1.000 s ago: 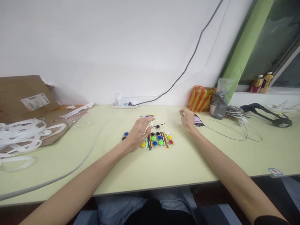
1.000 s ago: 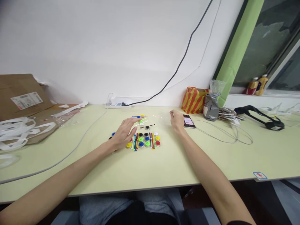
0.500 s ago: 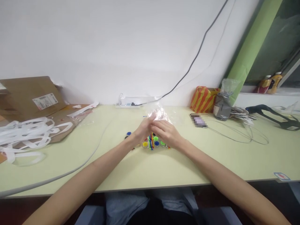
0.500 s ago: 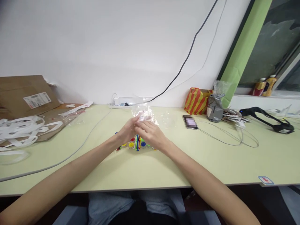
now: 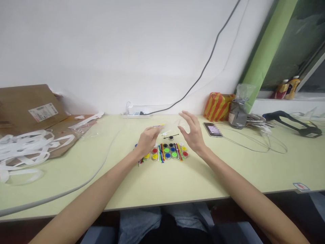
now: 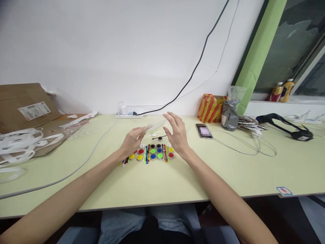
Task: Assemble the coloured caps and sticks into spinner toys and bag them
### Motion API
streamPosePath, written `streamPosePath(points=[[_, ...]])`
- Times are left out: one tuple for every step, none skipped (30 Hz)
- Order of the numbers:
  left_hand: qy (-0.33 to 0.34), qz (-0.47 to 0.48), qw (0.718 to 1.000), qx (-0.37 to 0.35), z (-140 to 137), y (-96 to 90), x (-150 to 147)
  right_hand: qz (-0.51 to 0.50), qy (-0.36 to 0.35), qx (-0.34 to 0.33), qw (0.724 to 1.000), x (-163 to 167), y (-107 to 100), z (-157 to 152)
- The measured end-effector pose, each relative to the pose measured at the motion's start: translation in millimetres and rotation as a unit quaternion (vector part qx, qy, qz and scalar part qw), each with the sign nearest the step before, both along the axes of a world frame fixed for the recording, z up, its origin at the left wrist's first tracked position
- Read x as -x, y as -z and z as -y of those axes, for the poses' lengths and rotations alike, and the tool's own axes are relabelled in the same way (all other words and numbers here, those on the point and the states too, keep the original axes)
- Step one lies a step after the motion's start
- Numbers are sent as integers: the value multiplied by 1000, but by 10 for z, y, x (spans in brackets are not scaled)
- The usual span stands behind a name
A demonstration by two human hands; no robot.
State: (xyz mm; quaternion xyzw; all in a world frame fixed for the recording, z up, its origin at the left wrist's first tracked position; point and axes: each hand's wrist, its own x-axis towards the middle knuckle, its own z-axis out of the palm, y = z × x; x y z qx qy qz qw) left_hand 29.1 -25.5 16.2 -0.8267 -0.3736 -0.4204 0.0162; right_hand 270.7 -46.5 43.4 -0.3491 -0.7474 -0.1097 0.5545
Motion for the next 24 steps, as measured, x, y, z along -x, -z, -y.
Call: streamPosePath(points=[[-5, 1, 1000, -10, -4, 2, -2, -2, 3, 0, 1000, -20, 14, -27], [-13, 4, 1000, -18, -6, 1, -5, -4, 5, -1, 1000, -35, 27, -52], [-22, 8, 999, -25, -5, -1, -6, -6, 7, -1, 1000, -46, 39, -72], [-30, 12, 999, -29, -3, -3, -7, -8, 8, -1, 1000, -54, 46, -88], [-36, 17, 999, -29, -1, -6, -8, -10, 7, 1, 1000, -58, 50, -99], [-40, 21, 999, -27, 2, -8, -9, -16, 6, 5, 1000, -62, 50, -107], [-40, 24, 999, -22, 6, -10, -11, -25, 3, 11, 1000, -64, 49, -113], [-40, 25, 999, -15, 10, -13, -14, -35, -1, 18, 999, -68, 46, -118], [-41, 26, 999, -9, 15, -17, -18, -45, -6, 26, 999, -73, 44, -125], [-44, 27, 999, -4, 22, -23, -22, -55, -12, 34, 998, -79, 44, -132], [-46, 27, 999, 0, 29, -31, -26, -65, -17, 42, 997, -86, 46, -141], [-48, 29, 998, 2, 37, -42, -29, -75, -21, 49, 996, -94, 50, -152], [-48, 31, 998, 3, 46, -56, -31, -86, -25, 55, 994, -101, 56, -161], [-47, 34, 998, 2, 54, -71, -31, -97, -30, 59, 993, -107, 61, -170], [-46, 36, 998, -1, 63, -89, -30, -106, -35, 64, 992, -111, 65, -175], [-48, 38, 998, -6, 71, -107, -29, -115, -40, 67, 990, -111, 68, -177], [-53, 40, 998, -11, 79, -125, -27, -124, -43, 70, 989, -109, 68, -175], [-61, 43, 997, -17, 85, -142, -24, -131, -44, 72, 988, -106, 66, -172], [-70, 46, 996, -22, 88, -157, -21, -139, -40, 73, 987, -101, 61, -167], [-78, 48, 995, -28, 89, -169, -17, -146, -34, 75, 986, -99, 55, -165], [-84, 51, 995, -34, 87, -178, -11, -152, -27, 77, 985, -100, 48, -167], [-87, 53, 994, -40, 80, -183, -4, -159, -21, 80, 984, -109, 42, -176], [-88, 54, 994, -47, 70, -185, 7, -168, -15, 85, 982, -127, 40, -195], [-89, 57, 993, -53, 57, -184, 20, -181, -12, 92, 979, -156, 43, -225]])
